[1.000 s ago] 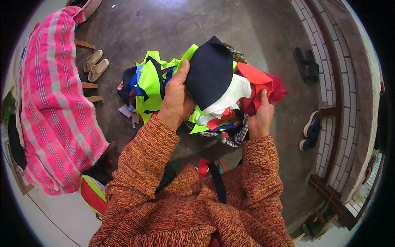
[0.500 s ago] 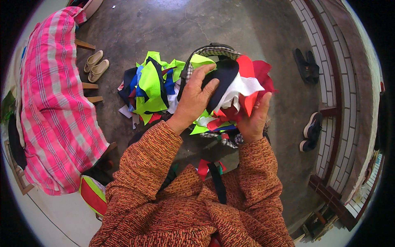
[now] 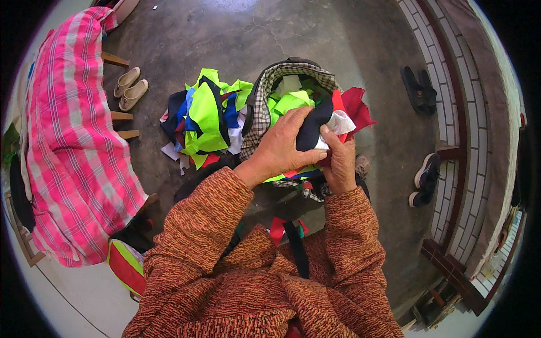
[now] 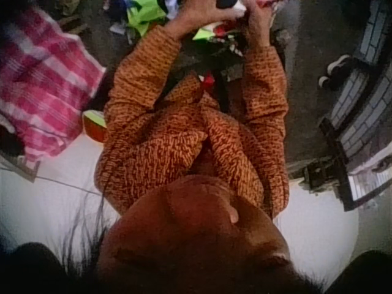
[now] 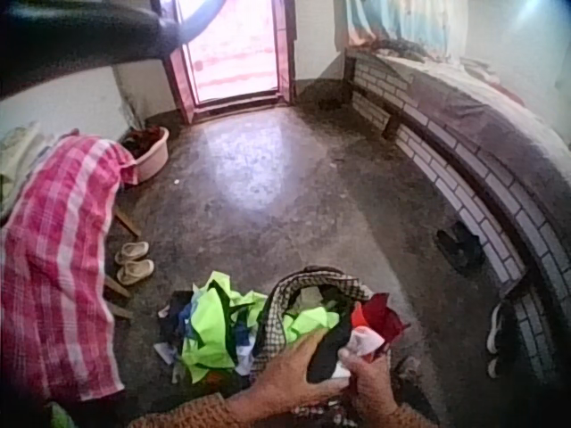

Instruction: The person sorts colorful fabric scraps from a checkered bag onto the floor. They pick up individual pieces of fabric, unfold them, and place them into a growing pile on the ground.

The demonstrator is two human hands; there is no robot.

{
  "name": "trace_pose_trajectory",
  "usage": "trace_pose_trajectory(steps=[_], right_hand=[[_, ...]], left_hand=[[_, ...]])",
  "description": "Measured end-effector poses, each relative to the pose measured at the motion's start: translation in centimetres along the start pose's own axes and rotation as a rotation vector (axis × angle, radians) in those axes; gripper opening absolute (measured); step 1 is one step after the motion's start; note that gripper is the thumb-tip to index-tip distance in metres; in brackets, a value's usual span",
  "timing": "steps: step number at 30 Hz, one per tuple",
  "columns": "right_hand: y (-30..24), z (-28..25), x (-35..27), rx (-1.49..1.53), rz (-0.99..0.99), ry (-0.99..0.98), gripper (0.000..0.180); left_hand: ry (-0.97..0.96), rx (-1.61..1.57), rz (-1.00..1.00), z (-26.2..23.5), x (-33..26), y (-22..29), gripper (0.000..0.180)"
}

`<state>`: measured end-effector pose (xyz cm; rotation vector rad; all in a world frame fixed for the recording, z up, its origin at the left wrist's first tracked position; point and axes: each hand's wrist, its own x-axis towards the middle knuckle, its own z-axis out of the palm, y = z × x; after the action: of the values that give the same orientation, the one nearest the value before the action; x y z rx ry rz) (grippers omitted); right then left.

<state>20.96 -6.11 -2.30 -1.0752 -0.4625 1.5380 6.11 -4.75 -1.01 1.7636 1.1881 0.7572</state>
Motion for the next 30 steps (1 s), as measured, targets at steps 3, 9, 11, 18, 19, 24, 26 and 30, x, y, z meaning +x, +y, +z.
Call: trace_pose_trajectory(steps=[3, 9, 11, 18, 19, 24, 26, 30], right_hand=[[0.1, -0.4, 0.0, -0.072, -0.033, -0.055, 0.036], [0.3, -0.5, -0.2, -0.234, -0.114, 0.0, 0.028], [0.4, -0.6, -0.1, -0.102, -0.113, 0.042, 0.029], [-1.9, -2.3, -0.3, 0.288, 0.029, 0.006, 0.052], [-2.2, -2.3, -0.4, 0.303, 0.0, -0.007, 0.052], [-2.2, -2.9, -0.1, 0.403, 0.024, -0.001, 0.052], [-2.6, -2.7, -0.1, 0.45, 0.076, 0.011, 0.05], [-2.6, -2.6, 0.8, 0.422, 0.047, 0.007, 0.042]], left_hand=[[-0.057, -0.189, -0.089, -0.5, 0.3, -0.3, 0.079], [-0.067, -0.281, -0.124, -1.0, 0.2, 0.4, 0.069], [-0.088, -0.383, -0.211, -1.2, 0.3, 0.5, 0.061], [0.275, -1.233, -0.551, -4.0, 1.0, -0.4, 0.03], [0.345, -1.263, -0.533, -4.4, 0.9, -0.6, 0.031], [0.323, -1.449, -0.305, -6.8, 0.9, -0.7, 0.033], [0.332, -1.499, -0.303, -7.2, 0.9, -0.8, 0.034], [0.311, -1.427, -0.295, -7.4, 0.7, -0.8, 0.033]])
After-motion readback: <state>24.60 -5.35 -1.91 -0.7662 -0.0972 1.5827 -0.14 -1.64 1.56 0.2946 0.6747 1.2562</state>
